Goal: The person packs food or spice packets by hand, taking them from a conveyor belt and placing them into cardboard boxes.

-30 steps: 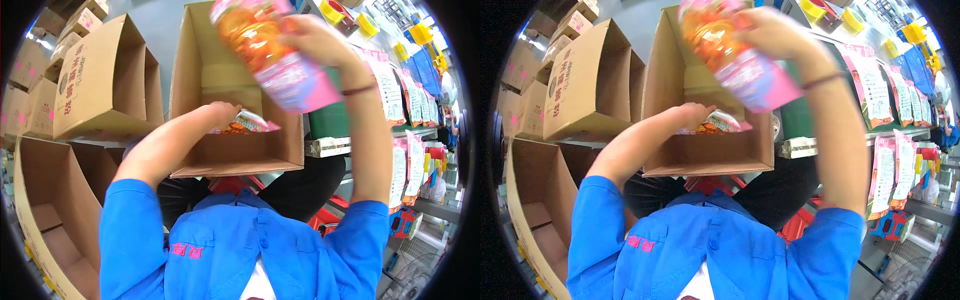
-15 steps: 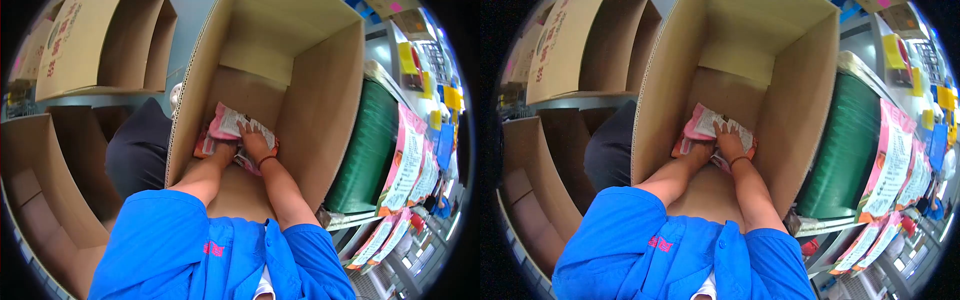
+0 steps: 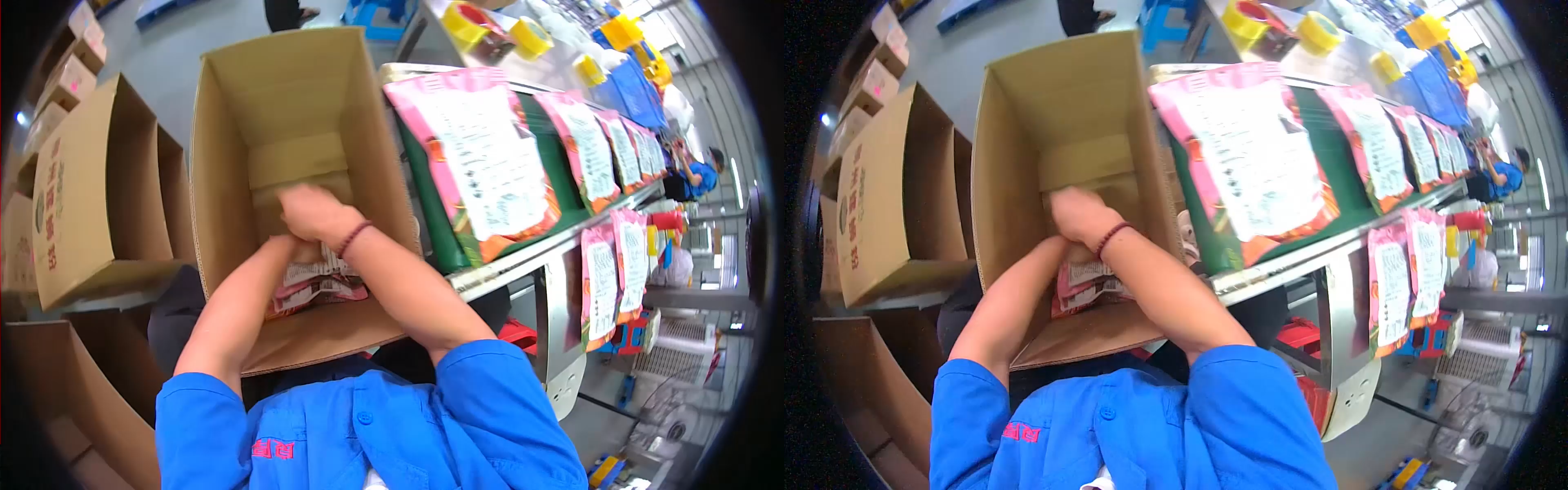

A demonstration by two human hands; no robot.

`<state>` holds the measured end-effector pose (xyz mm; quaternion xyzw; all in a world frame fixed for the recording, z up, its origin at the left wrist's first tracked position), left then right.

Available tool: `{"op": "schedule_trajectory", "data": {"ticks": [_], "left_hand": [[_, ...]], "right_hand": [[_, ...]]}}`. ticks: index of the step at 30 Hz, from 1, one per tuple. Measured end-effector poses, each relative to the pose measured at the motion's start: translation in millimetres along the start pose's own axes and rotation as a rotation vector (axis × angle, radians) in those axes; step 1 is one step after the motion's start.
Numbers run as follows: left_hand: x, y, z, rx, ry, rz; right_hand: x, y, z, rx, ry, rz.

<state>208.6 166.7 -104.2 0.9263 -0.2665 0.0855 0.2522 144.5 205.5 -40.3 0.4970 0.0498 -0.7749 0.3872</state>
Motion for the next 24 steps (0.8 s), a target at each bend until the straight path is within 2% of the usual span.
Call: {"op": "schedule_trajectory", "data": {"ticks": [1, 2, 3, 4, 5, 6, 7, 9, 10, 12, 13, 15, 17, 19, 20, 21, 23, 24], "left_hand": [[-2.8, 2.4, -18.2, 0.006, 0.098, 0.015], [1.1, 0.8, -39.5, 0.014, 0.196, 0.026], [10.1, 3.5, -57.9, 0.025, 0.291, 0.032], [16.1, 7.1, -81.6, 0.041, 0.321, -0.103], [21.4, 9.5, -99.9, 0.057, 0.359, -0.242], [15.6, -6.7, -90.8, 0.038, 0.394, -0.257], [21.5, -3.2, -99.5, 0.057, 0.387, -0.268], [59.9, 1.7, -131.6, 0.185, 0.620, -0.019], [69.6, 0.4, -134.3, 0.199, 0.613, -0.030], [68.0, 2.2, -140.5, 0.323, 0.645, -0.106], [65.5, 6.8, -141.1, 0.329, 0.649, -0.119], [57.6, 20.0, -135.8, 0.301, 0.768, -0.100], [51.5, 36.1, -138.5, 0.328, 0.739, -0.144], [23.3, 52.1, -145.3, 0.394, 0.597, -0.193], [1.5, 58.9, -149.1, 0.423, 0.494, -0.232], [-17.4, 71.2, -156.2, 0.423, 0.449, -0.302], [-56.6, 88.0, -169.0, 0.422, 0.302, -0.412], [-73.3, 91.7, -170.2, 0.404, 0.246, -0.457]], "right_hand": [[-82.2, 36.1, 43.2, -0.166, -0.074, -0.269], [-145.6, 73.6, 59.2, -0.271, -0.167, -0.580], [-204.7, 120.9, 68.4, -0.324, -0.143, -0.789], [-242.2, 162.5, 56.6, -0.369, -0.211, -1.019], [-274.6, 197.8, 47.6, -0.352, -0.061, -1.149], [-297.3, 222.6, 29.2, -0.247, 0.153, -1.200], [-313.4, 231.3, -12.2, -0.093, 0.167, -1.212], [-325.8, 243.0, -77.6, -0.049, 0.401, -1.258], [-322.5, 242.8, -137.1, 0.041, 0.469, -1.179], [-304.3, 254.3, -231.7, 0.556, 0.588, -1.067], [-299.9, 258.5, -231.4, 0.542, 0.585, -1.063], [-286.6, 259.2, -243.5, 0.797, 0.834, -0.910], [-293.2, 251.3, -263.3, 0.815, 0.876, -0.866], [-310.1, 233.9, -266.3, 0.739, 0.824, -0.709], [-326.9, 225.0, -273.9, 0.642, 0.860, -0.719], [-342.1, 219.0, -268.9, 0.422, 0.789, -0.742], [-367.0, 227.4, -219.0, 0.136, 0.562, -0.751], [-380.4, 223.7, -232.9, 0.344, 0.401, -0.545]]}}
Point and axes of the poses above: each hand's wrist, its own y-axis away from the middle knuckle, its own x-axis out of the palm, z = x × y, the point moved 10 cm from there along -y, towards the middle knuckle, and after that the axes turned 5 degrees about -z, right-handed, at the moved point
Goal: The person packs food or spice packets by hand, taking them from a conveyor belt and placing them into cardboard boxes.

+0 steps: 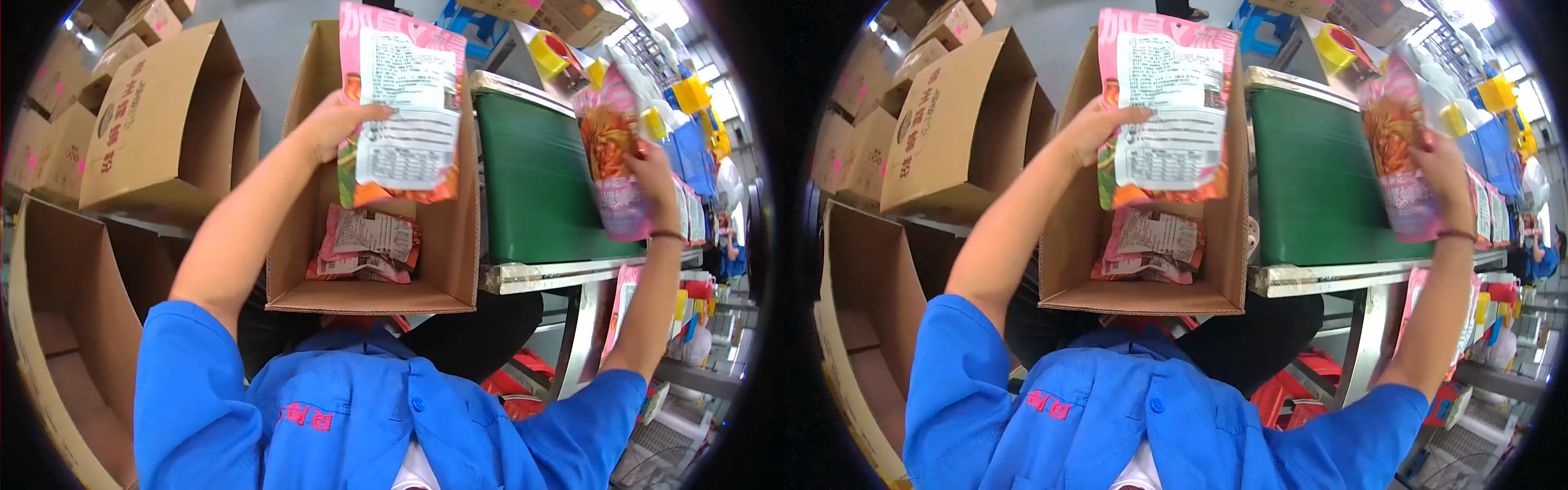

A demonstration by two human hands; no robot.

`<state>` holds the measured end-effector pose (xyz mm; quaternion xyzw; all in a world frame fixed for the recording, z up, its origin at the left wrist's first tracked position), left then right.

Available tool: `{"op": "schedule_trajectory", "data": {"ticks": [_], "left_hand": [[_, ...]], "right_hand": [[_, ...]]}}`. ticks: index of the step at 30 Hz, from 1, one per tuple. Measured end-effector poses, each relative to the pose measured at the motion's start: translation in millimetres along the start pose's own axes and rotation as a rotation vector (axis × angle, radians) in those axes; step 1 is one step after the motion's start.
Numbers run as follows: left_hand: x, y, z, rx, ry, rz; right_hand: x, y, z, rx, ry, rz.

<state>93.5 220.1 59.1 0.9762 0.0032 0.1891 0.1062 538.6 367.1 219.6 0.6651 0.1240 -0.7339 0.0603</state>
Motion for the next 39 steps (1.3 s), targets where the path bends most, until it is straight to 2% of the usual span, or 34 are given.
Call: {"op": "schedule_trajectory", "data": {"ticks": [1, 2, 4, 5, 7, 9, 10, 11, 12, 13, 15, 17, 19, 21, 22, 23, 25, 26, 28, 29, 30, 31, 32, 33, 34, 35, 37, 38, 39], "left_hand": [[-13.2, -6.7, -0.4, -0.005, -0.064, -0.030], [-25.2, -19.2, 5.7, -0.015, -0.052, -0.040], [-50.8, -46.8, 15.2, 0.200, -0.822, -0.125], [-46.9, -55.6, 24.5, 0.357, -1.119, -0.120], [-46.9, -65.5, 75.7, 0.056, -1.602, -0.039], [-67.4, -78.4, 146.3, -0.042, -1.737, 0.016], [-78.7, -88.1, 187.7, 0.013, -1.787, -0.022], [-89.2, -96.3, 228.6, 0.070, -1.839, -0.061], [-91.6, -90.0, 264.2, 0.059, -1.815, -0.033], [-90.8, -81.2, 294.4, 0.049, -1.792, -0.008], [-90.2, -63.9, 358.9, -0.155, -1.897, 0.257], [-90.0, -28.0, 376.2, -0.259, -1.809, 0.226], [-105.4, -18.2, 386.6, -0.350, -1.731, 0.194], [-99.4, -16.8, 400.0, -0.273, -1.742, 0.265], [-98.1, -17.5, 396.7, -0.083, -1.853, 0.185], [-100.7, -7.3, 408.2, -0.084, -1.848, 0.215], [-106.7, -13.3, 380.9, -0.030, -1.367, -0.037], [-94.5, -17.1, 376.7, 0.097, -1.715, 0.036], [-86.5, -6.5, 372.2, -0.083, -1.599, 0.178], [-79.8, -1.9, 370.5, 0.036, -1.640, 0.191], [-83.7, 3.5, 373.3, 0.070, -1.603, 0.173], [-75.1, 22.6, 357.9, -0.239, -1.747, 0.351], [-91.9, 20.1, 387.0, -0.295, -1.680, 0.349], [-68.3, 22.5, 354.2, -0.351, -1.757, 0.525], [-44.0, 39.3, 320.4, -0.434, -1.829, 0.698], [-53.4, 40.0, 319.5, -0.407, -1.875, 0.718], [-57.1, 9.4, 314.6, -0.132, -1.797, 0.480], [-56.2, -8.2, 286.6, 0.169, -1.674, 0.291], [-33.3, -10.4, 227.7, 0.096, -1.293, 0.103]], "right_hand": [[-10.9, 8.6, 28.1, -0.030, -0.484, 0.101], [-26.1, 17.1, 63.0, 0.018, -0.707, 0.118], [-40.7, 16.7, 122.4, 0.032, -0.955, 0.025], [-27.5, 9.9, 147.0, 0.030, -0.949, 0.034], [3.2, -15.3, 195.5, -0.045, -1.095, 0.003], [65.7, -32.7, 260.1, -0.150, -0.829, 0.210], [100.0, -36.5, 293.1, -0.226, -0.822, 0.224], [159.1, -55.4, 308.3, -0.292, -0.593, 0.299], [180.4, -48.7, 343.6, -0.350, -0.399, 0.326], [219.0, -48.2, 361.1, -0.423, -0.435, 0.217], [306.4, -38.4, 375.0, -0.428, -0.351, 0.103], [398.1, -2.7, 369.5, -0.314, -0.134, 0.335], [491.3, 52.9, 353.2, -0.447, -0.112, 0.256], [523.5, 109.1, 342.9, -0.439, -0.060, 0.292], [529.1, 126.0, 345.0, -0.438, -0.009, 0.315], [532.1, 133.5, 343.6, -0.416, -0.010, 0.331], [521.7, 128.6, 339.3, -0.378, -0.087, 0.440], [519.4, 125.6, 334.6, -0.368, -0.012, 0.509], [524.5, 124.8, 329.5, -0.316, 0.041, 0.584], [531.6, 127.7, 327.0, -0.278, 0.014, 0.575], [521.4, 130.2, 325.5, -0.196, -0.050, 0.607], [525.5, 138.2, 324.6, -0.152, -0.045, 0.682], [513.0, 137.9, 324.9, -0.150, 0.014, 0.703], [499.6, 134.0, 325.5, -0.149, 0.066, 0.741], [496.7, 121.1, 328.5, -0.084, -0.041, 0.824], [497.4, 117.1, 344.9, -0.037, -0.148, 0.921], [436.0, 79.1, 371.5, -0.251, -0.212, 0.734], [395.2, 56.4, 383.7, -0.303, -0.331, 0.612], [341.2, 34.2, 390.1, -0.363, -0.439, 0.490]]}}
Point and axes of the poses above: each hand's wrist, its own y-axis away from the middle knuckle, its own x-axis out of the palm, z = x × y, the point moved 10 cm from there along -y, towards the middle knuckle, and after that the axes turned 5 degrees about -z, right-handed, at the moved point
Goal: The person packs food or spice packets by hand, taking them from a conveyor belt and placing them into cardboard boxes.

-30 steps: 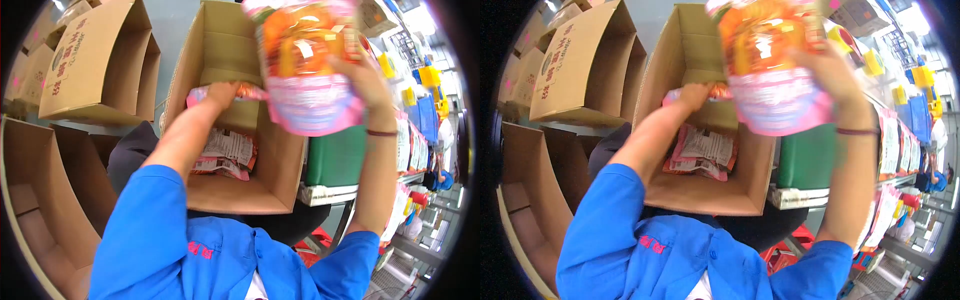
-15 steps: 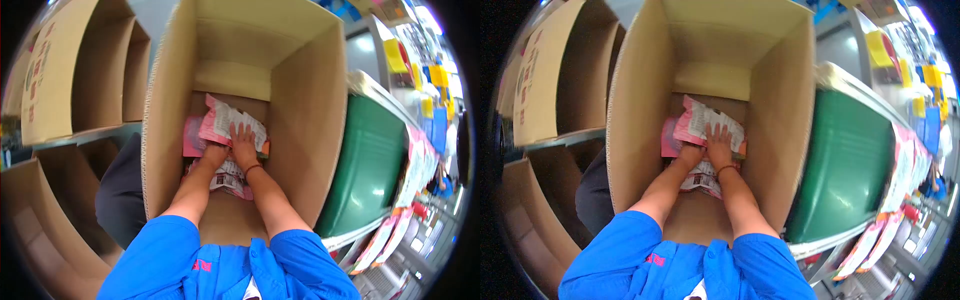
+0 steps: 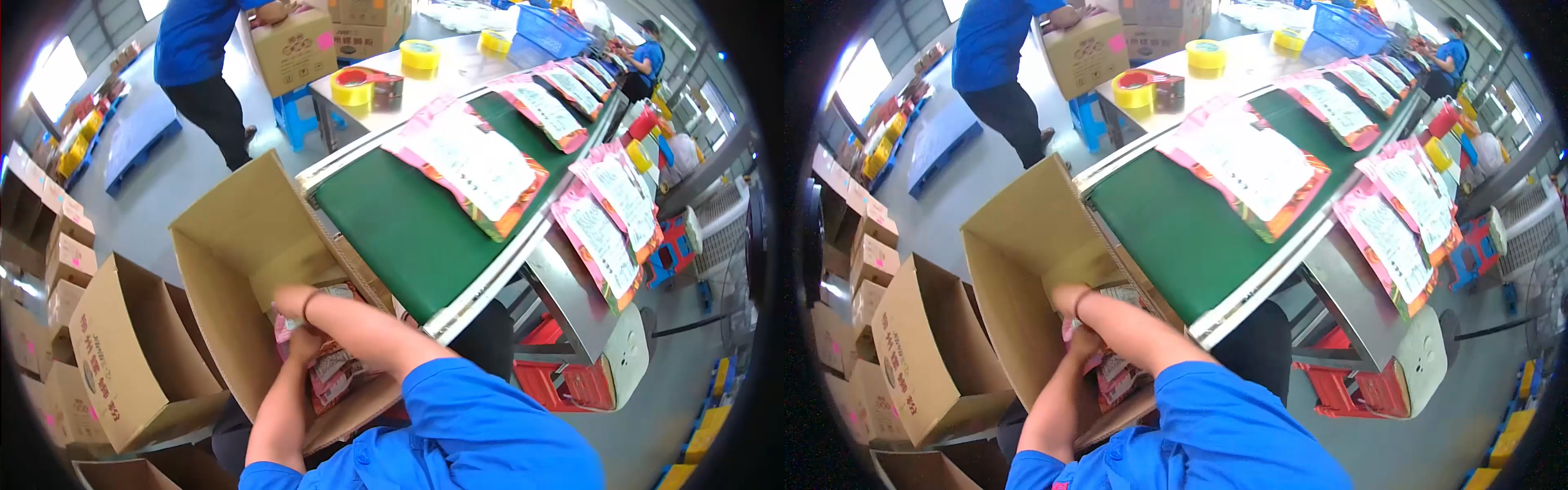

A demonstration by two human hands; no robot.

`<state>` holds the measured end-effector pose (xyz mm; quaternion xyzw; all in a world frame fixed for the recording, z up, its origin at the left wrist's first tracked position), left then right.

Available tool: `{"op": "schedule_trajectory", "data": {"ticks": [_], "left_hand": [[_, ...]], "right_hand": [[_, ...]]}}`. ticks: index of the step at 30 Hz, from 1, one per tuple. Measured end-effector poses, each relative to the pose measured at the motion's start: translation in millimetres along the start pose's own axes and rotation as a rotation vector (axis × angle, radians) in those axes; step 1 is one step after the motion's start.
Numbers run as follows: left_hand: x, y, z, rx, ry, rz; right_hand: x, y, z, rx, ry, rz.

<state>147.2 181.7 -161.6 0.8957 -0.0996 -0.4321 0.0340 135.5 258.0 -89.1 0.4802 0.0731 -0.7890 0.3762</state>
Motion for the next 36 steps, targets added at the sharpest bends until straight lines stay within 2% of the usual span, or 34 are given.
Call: {"op": "schedule_trajectory", "data": {"ticks": [1, 2, 3, 4, 5, 6, 7, 8, 9, 10, 12, 14, 15, 16, 18, 20, 22, 24, 26, 28, 30, 32, 33, 34, 35, 36], "left_hand": [[-50.3, -2.9, -39.9, -0.148, 0.388, -0.116], [-39.7, -25.7, 3.6, -0.293, 0.422, -0.165], [-58.0, -24.1, -37.2, -0.331, 0.922, -0.194], [-77.5, -30.8, -62.4, -0.283, 1.018, -0.273], [-90.3, -30.6, -86.7, -0.319, 1.056, -0.276], [-102.6, -28.9, -111.7, -0.310, 1.057, -0.286], [-112.3, -26.3, -134.5, -0.301, 1.112, -0.283], [-116.8, -26.4, -150.5, -0.292, 1.164, -0.281], [-119.1, -29.4, -159.4, -0.285, 1.164, -0.295], [-120.7, -33.9, -173.8, -0.218, 1.140, -0.273], [-123.7, -35.8, -202.7, -0.158, 1.118, -0.262], [-130.2, -33.6, -245.1, -0.126, 0.986, -0.198], [-123.4, -46.2, -241.4, -0.127, 0.885, -0.241], [-129.6, -50.1, -252.2, -0.128, 0.781, -0.281], [-107.6, -69.5, -249.5, -0.195, 0.691, -0.259], [-98.9, -82.6, -251.2, -0.236, 0.661, -0.210], [-99.2, -84.7, -257.7, -0.250, 0.796, -0.240], [-101.3, -81.1, -266.6, -0.229, 1.038, -0.277], [-108.4, -72.4, -258.4, -0.209, 1.273, -0.324], [-112.9, -64.9, -241.5, -0.242, 1.336, -0.318], [-129.1, -53.0, -223.3, -0.258, 1.405, -0.311], [-148.7, -35.9, -205.1, -0.306, 1.497, -0.252], [-176.9, -34.1, -195.5, -0.158, 1.468, -0.317], [-206.5, -32.8, -184.6, -0.010, 1.436, -0.376], [-228.4, -32.4, -167.5, 0.003, 1.386, -0.393], [-249.7, -34.1, -149.1, 0.017, 1.341, -0.414]], "right_hand": [[-73.0, 33.5, 31.3, -0.034, 0.016, -0.004], [-126.8, 36.1, 35.1, -0.010, 0.017, -0.294], [-181.1, 59.5, 44.1, -0.056, 0.098, -0.477], [-236.4, 90.6, 42.9, -0.181, 0.045, -0.739], [-286.1, 144.6, 43.2, -0.151, 0.124, -0.945], [-315.1, 198.2, 40.3, -0.284, 0.335, -1.242], [-341.3, 252.2, 19.8, -0.324, 0.146, -1.393], [-346.7, 293.1, -9.1, -0.252, 0.136, -1.513], [-340.5, 321.8, -30.6, -0.077, 0.309, -1.386], [-312.2, 335.0, -72.4, 0.232, 0.559, -1.223], [-257.4, 358.0, -139.9, 0.318, 0.412, -0.976], [-236.6, 378.2, -163.4, 0.329, 0.133, -0.780], [-235.7, 385.2, -160.4, 0.413, 0.114, -0.612], [-243.1, 391.3, -160.5, 0.400, 0.115, -0.599], [-277.8, 412.7, -180.4, 0.458, 0.088, -0.779], [-316.6, 417.9, -196.5, 0.403, 0.204, -0.982], [-338.2, 407.2, -230.7, 0.534, 0.450, -1.054], [-353.9, 382.1, -249.9, 0.673, 0.645, -0.989], [-355.7, 355.0, -234.8, 0.910, 0.718, -0.781], [-345.8, 333.6, -246.8, 1.113, 0.747, -0.574], [-347.5, 319.2, -244.2, 1.195, 0.770, -0.560], [-353.6, 309.3, -237.8, 1.189, 0.757, -0.497], [-360.5, 296.3, -261.9, 0.962, 0.784, -0.479], [-371.8, 294.6, -257.0, 0.845, 0.841, -0.498], [-383.5, 297.7, -250.3, 0.809, 0.814, -0.480], [-397.5, 299.7, -274.5, 0.558, 0.849, -0.485]]}}
Point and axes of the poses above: each hand's wrist, its own y-axis away from the middle knuckle, its own x-axis out of the palm, z = x × y, the point moved 10 cm from there along -y, towards the middle knuckle, and after that the axes turned 5 degrees about -z, right-handed, at the moved point
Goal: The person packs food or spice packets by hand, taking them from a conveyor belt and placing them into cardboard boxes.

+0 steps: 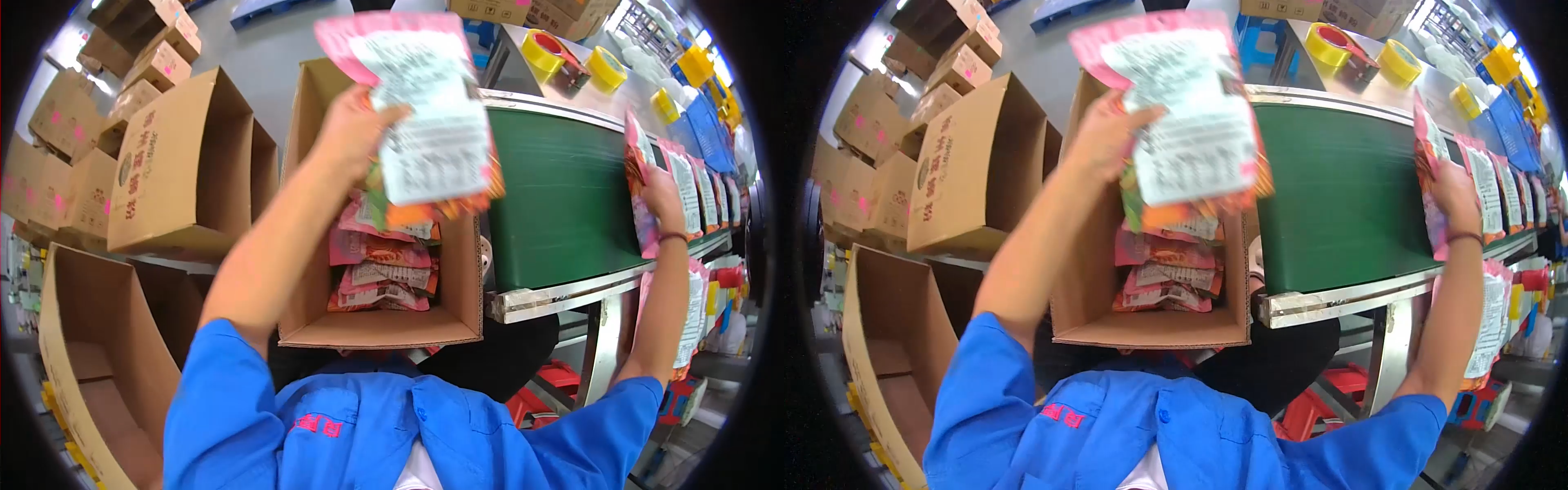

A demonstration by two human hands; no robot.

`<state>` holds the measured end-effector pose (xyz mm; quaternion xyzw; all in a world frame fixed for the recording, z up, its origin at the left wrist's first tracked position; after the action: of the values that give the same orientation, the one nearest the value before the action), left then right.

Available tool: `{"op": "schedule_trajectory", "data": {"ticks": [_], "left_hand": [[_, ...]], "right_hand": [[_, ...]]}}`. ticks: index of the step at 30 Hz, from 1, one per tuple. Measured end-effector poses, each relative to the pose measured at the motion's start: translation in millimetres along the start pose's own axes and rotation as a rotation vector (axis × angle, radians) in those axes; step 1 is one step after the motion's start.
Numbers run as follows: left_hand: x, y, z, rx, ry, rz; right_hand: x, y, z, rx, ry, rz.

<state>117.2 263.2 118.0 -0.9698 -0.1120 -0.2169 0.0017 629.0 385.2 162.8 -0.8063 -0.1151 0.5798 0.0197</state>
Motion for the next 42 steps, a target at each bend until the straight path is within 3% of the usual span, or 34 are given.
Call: {"op": "schedule_trajectory", "data": {"ticks": [1, 2, 3, 4, 5, 6, 7, 8, 10, 12, 14, 16, 18, 20, 22, 23, 24, 25, 26, 27, 29, 30, 32, 33, 34, 36, 37, 39, 40, 41, 42], "left_hand": [[-25.1, -16.1, -6.5, -0.024, -0.099, -0.040], [-46.9, -28.7, -7.8, -0.046, -0.198, -0.083], [-59.1, -34.8, -4.0, -0.049, -0.179, -0.106], [-65.4, -40.3, -17.5, 0.172, -0.656, -0.113], [-65.8, -44.9, -23.2, 0.386, -1.135, -0.115], [-85.2, -67.6, 14.8, 0.668, -1.191, -0.050], [-102.2, -83.2, 55.7, 0.459, -1.399, -0.005], [-120.4, -93.2, 95.7, 0.235, -1.589, 0.050], [-155.5, -102.9, 167.8, 0.212, -1.552, 0.062], [-177.0, -83.2, 226.8, -0.164, -1.480, 0.154], [-218.0, -79.5, 351.2, 0.110, -1.633, 0.271], [-209.6, -69.0, 364.3, -0.032, -1.616, 0.250], [-214.5, -50.9, 356.2, -0.214, -1.610, 0.225], [-202.5, -64.8, 328.2, -0.047, -1.856, 0.247], [-217.6, -72.4, 325.0, -0.186, -1.757, 0.126], [-229.1, -71.3, 324.4, -0.287, -1.653, 0.035], [-236.1, -72.1, 334.1, -0.296, -1.648, 0.026], [-239.0, -68.6, 365.6, -0.421, -1.625, 0.194], [-239.0, -61.6, 389.0, -0.539, -1.595, 0.364], [-233.7, -62.7, 379.6, -0.534, -1.602, 0.359], [-226.0, -47.5, 367.0, -0.716, -1.585, 0.412], [-226.2, -41.8, 367.7, -0.710, -1.602, 0.406], [-217.9, -37.0, 380.0, -0.531, -1.713, 0.402], [-217.8, -37.8, 379.6, -0.384, -1.834, 0.281], [-219.3, -32.4, 393.2, -0.375, -1.841, 0.288], [-213.5, -30.4, 371.0, -0.297, -1.819, 0.243], [-209.0, -34.9, 359.8, -0.290, -1.824, 0.244], [-210.4, -34.1, 348.6, -0.570, -1.773, 0.342], [-215.2, -33.1, 359.1, -0.336, -1.717, 0.127], [-223.9, -21.4, 376.1, -0.101, -1.636, -0.092], [-224.5, -8.7, 385.6, -0.004, -1.762, -0.129]], "right_hand": [[-1.1, -4.7, -17.6, -0.098, -0.039, -0.015], [-3.8, -8.5, -19.7, -0.164, -0.244, 0.142], [-28.2, -3.5, -20.9, -0.256, -0.368, 0.061], [-59.0, 2.5, -16.9, -0.109, -0.401, 0.069], [-78.5, 10.9, 8.7, 0.086, -0.582, 0.334], [-102.9, 17.0, 25.4, 0.203, -0.870, 0.334], [-141.2, 16.5, 44.4, 0.123, -0.957, 0.250], [-179.5, 8.3, 56.0, -0.118, -0.886, 0.147], [-231.6, -4.8, 76.4, -0.066, -0.749, -0.082], [-229.6, -2.4, 126.1, -0.083, -0.722, -0.092], [-182.8, 31.3, 191.8, -0.414, 0.023, -0.005], [-135.2, 50.7, 221.9, -0.205, -0.242, 0.090], [-38.2, 67.2, 168.3, 0.186, -0.858, 0.443], [-5.8, 73.1, 132.2, 0.435, -1.226, 0.292], [11.3, 86.7, 151.6, 0.479, -1.505, 0.517], [12.2, 86.9, 159.9, 0.467, -1.503, 0.533], [-2.9, 88.4, 187.0, 0.433, -1.555, 0.535], [-21.1, 86.4, 212.2, 0.397, -1.607, 0.532], [-36.5, 80.6, 231.9, 0.389, -1.607, 0.531], [-56.5, 72.3, 262.4, 0.241, -1.481, 0.581], [-92.9, 58.0, 323.0, -0.015, -1.235, 0.614], [-105.9, 50.6, 353.3, -0.121, -1.111, 0.605], [-138.4, 31.4, 445.8, -0.647, -0.887, 0.455], [-140.1, 22.4, 481.9, -0.786, -0.858, 0.351], [-127.5, 13.7, 517.5, -0.890, -0.791, 0.330], [-58.8, -6.8, 566.9, -0.830, -0.554, 0.327], [-2.3, -13.0, 586.7, -0.764, -0.296, 0.373], [89.6, -12.7, 601.6, -0.716, -0.278, -0.046], [148.7, -4.2, 599.6, -0.644, -0.280, -0.098], [195.6, 27.5, 600.1, -0.695, -0.258, 0.062], [227.0, 58.6, 600.8, -0.754, -0.232, 0.216]]}}
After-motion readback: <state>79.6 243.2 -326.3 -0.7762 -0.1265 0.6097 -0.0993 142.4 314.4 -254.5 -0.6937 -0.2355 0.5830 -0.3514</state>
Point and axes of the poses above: each hand's wrist, its own y-axis away from the middle knuckle, its own x-axis out of the palm, z = x × y, the point moved 10 cm from there along -y, towards the middle knuckle, and after that the axes turned 5 degrees about -z, right-handed, at the moved point
